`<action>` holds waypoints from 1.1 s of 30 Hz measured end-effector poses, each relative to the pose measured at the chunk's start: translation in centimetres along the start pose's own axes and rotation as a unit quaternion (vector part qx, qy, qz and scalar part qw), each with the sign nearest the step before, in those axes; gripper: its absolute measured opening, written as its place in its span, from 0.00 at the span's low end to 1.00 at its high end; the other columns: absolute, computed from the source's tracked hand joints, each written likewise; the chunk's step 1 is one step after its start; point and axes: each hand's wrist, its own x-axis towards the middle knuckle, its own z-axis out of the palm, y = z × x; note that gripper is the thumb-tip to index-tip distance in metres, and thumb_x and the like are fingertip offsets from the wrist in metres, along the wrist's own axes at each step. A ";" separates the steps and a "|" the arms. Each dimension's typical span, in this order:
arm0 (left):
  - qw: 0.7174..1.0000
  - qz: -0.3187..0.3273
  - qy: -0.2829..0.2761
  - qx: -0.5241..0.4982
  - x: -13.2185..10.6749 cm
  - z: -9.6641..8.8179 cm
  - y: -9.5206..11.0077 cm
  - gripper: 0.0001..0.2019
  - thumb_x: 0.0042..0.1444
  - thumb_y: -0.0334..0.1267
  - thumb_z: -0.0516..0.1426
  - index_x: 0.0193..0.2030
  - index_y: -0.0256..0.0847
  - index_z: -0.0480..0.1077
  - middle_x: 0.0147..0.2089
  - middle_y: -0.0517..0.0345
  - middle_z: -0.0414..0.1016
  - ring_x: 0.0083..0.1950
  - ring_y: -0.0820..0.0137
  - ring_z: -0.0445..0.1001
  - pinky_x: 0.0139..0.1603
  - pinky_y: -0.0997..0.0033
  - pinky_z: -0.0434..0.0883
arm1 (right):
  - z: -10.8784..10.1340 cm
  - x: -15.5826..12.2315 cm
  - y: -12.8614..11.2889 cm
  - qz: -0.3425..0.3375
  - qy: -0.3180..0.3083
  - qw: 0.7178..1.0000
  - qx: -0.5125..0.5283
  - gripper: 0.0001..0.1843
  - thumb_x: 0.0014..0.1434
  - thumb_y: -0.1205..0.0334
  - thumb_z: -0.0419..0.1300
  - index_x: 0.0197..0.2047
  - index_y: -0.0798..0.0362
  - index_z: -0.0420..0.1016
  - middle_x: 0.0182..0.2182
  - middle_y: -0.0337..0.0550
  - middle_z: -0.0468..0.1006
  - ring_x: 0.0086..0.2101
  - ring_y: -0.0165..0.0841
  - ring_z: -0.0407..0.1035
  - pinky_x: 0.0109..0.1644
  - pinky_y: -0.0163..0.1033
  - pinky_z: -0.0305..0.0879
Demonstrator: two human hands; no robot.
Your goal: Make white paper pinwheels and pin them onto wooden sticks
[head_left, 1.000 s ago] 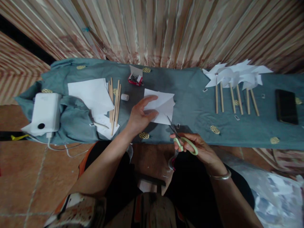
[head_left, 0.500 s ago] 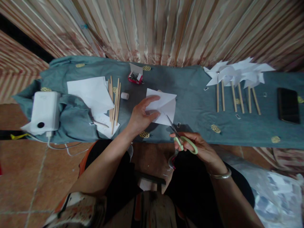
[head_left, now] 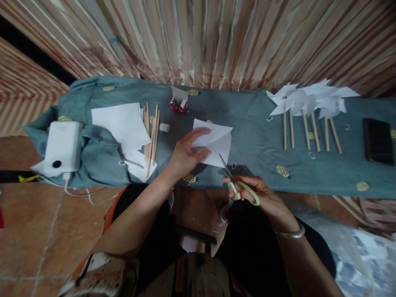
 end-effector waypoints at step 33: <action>1.000 0.004 -0.016 -0.017 -0.3 0.4 -0.3 0.23 0.49 0.34 0.63 0.54 0.44 0.73 0.60 0.53 0.74 0.60 0.59 0.72 0.62 0.57 0.68 | 0.1 0.4 1.0 0.055 0.053 0.995 0.070 0.22 0.44 0.55 0.76 0.43 0.51 0.84 0.24 0.37 0.75 0.24 0.24 0.67 0.27 0.29 0.67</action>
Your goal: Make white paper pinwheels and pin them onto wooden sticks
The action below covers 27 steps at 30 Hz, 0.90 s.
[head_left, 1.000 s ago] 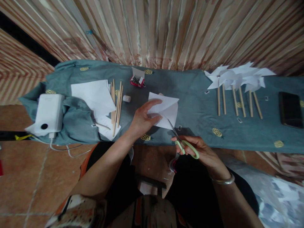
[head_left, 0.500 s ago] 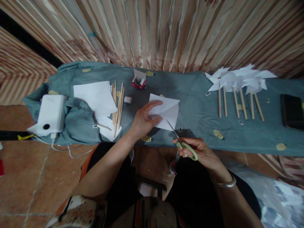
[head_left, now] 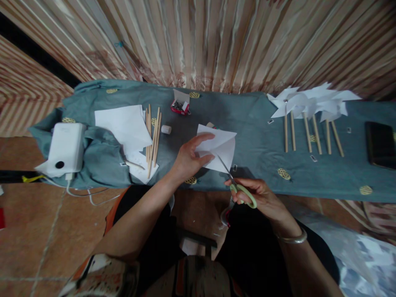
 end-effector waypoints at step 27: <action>0.996 -0.035 -0.034 -0.078 -0.3 0.7 0.6 0.23 0.47 0.34 0.63 0.53 0.40 0.74 0.58 0.51 0.75 0.59 0.59 0.72 0.60 0.62 0.67 | -0.1 -0.1 0.0 0.028 0.004 1.000 -0.003 0.25 0.42 0.52 0.76 0.43 0.53 0.84 0.25 0.38 0.76 0.24 0.24 0.67 0.26 0.30 0.65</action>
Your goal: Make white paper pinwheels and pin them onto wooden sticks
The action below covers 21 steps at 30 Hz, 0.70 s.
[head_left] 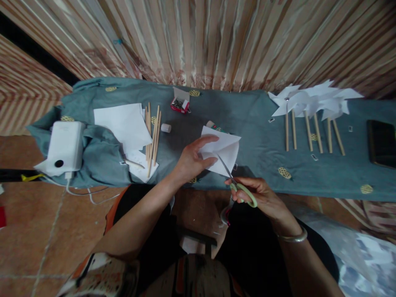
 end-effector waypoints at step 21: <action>1.000 -0.025 -0.009 -0.007 -0.1 0.0 0.5 0.24 0.47 0.31 0.60 0.54 0.39 0.73 0.57 0.52 0.76 0.53 0.63 0.75 0.53 0.66 0.71 | -0.1 0.1 0.0 -0.020 -0.007 0.999 -0.033 0.26 0.42 0.47 0.75 0.41 0.54 0.84 0.24 0.38 0.74 0.24 0.24 0.64 0.26 0.31 0.63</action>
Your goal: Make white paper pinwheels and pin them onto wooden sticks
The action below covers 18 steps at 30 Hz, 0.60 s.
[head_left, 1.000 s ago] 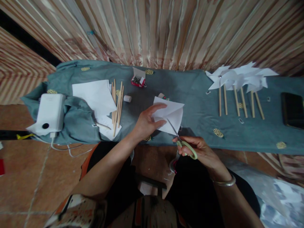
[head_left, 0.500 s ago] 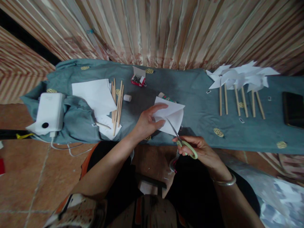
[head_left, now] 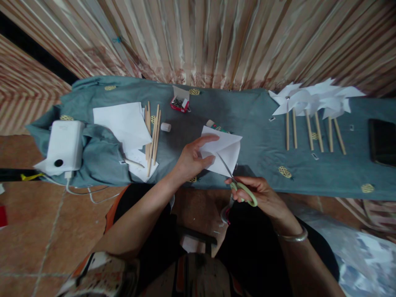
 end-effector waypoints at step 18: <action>0.999 0.000 0.013 -0.031 0.1 0.0 -0.3 0.24 0.46 0.32 0.62 0.53 0.39 0.75 0.57 0.51 0.76 0.56 0.61 0.74 0.57 0.65 0.69 | 0.1 0.1 0.0 0.004 -0.012 1.000 0.009 0.23 0.43 0.49 0.75 0.41 0.52 0.84 0.23 0.37 0.75 0.23 0.24 0.65 0.26 0.30 0.63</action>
